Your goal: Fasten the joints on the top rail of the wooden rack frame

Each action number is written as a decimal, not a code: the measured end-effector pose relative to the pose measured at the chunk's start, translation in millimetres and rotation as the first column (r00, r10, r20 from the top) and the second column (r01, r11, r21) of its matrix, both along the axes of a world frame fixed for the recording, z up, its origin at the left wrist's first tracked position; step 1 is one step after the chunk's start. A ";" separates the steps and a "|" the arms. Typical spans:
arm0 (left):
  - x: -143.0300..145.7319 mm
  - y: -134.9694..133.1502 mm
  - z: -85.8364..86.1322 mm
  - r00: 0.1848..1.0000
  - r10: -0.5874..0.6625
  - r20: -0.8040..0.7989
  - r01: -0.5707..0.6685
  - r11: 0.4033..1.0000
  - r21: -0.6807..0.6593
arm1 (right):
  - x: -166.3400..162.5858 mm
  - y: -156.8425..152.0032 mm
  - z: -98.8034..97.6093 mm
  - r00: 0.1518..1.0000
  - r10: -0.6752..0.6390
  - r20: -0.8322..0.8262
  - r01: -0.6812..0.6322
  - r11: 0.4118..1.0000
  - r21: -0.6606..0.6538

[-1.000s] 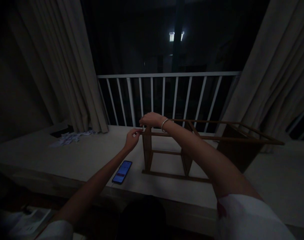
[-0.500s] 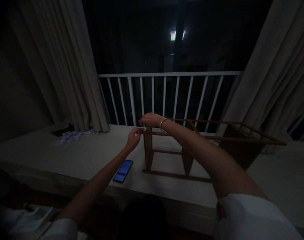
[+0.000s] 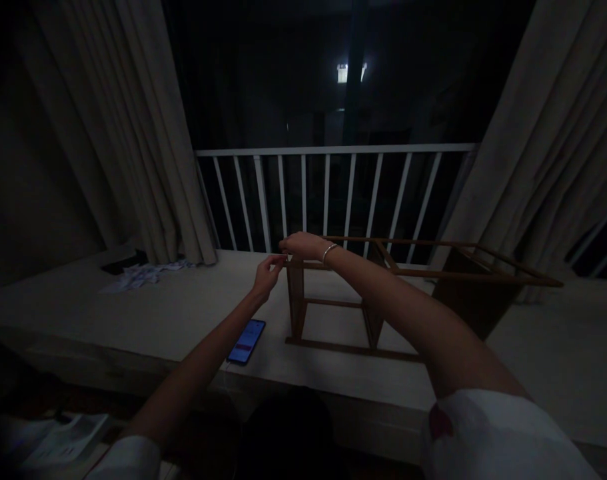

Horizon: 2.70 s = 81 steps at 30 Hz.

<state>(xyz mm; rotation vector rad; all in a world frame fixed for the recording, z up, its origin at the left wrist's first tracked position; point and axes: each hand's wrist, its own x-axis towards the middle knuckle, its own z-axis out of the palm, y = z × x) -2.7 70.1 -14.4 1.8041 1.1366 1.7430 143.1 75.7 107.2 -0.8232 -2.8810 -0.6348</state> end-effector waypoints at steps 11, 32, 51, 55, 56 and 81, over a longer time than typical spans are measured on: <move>-2.0 9.7 -11.2 0.884 -0.206 0.419 0.324 0.917 -0.232 | -1.4 6.6 0.3 0.999 -0.026 0.027 0.025 1.000 0.011; 29.5 11.4 -25.6 0.688 -0.120 0.716 0.381 0.899 -0.215 | -2.3 7.6 -35.2 0.891 -0.251 -0.379 0.193 0.964 -0.185; 52.4 5.4 -20.7 0.643 -0.013 0.765 0.289 0.930 -0.227 | -14.9 12.0 -69.0 0.627 -0.274 -0.729 0.006 0.938 -0.347; 48.0 8.6 -19.8 0.696 0.025 0.717 0.235 0.936 -0.260 | -14.8 13.7 -72.5 0.597 -0.253 -0.761 -0.002 0.949 -0.317; 46.7 9.1 -19.4 0.710 0.035 0.703 0.219 0.938 -0.268 | -14.7 14.4 -73.3 0.590 -0.248 -0.769 -0.005 0.950 -0.311; 33.1 8.1 -23.8 0.811 -0.085 0.579 0.270 0.932 -0.242 | 10.4 20.5 -16.2 0.929 -0.230 -0.290 0.109 0.918 -0.380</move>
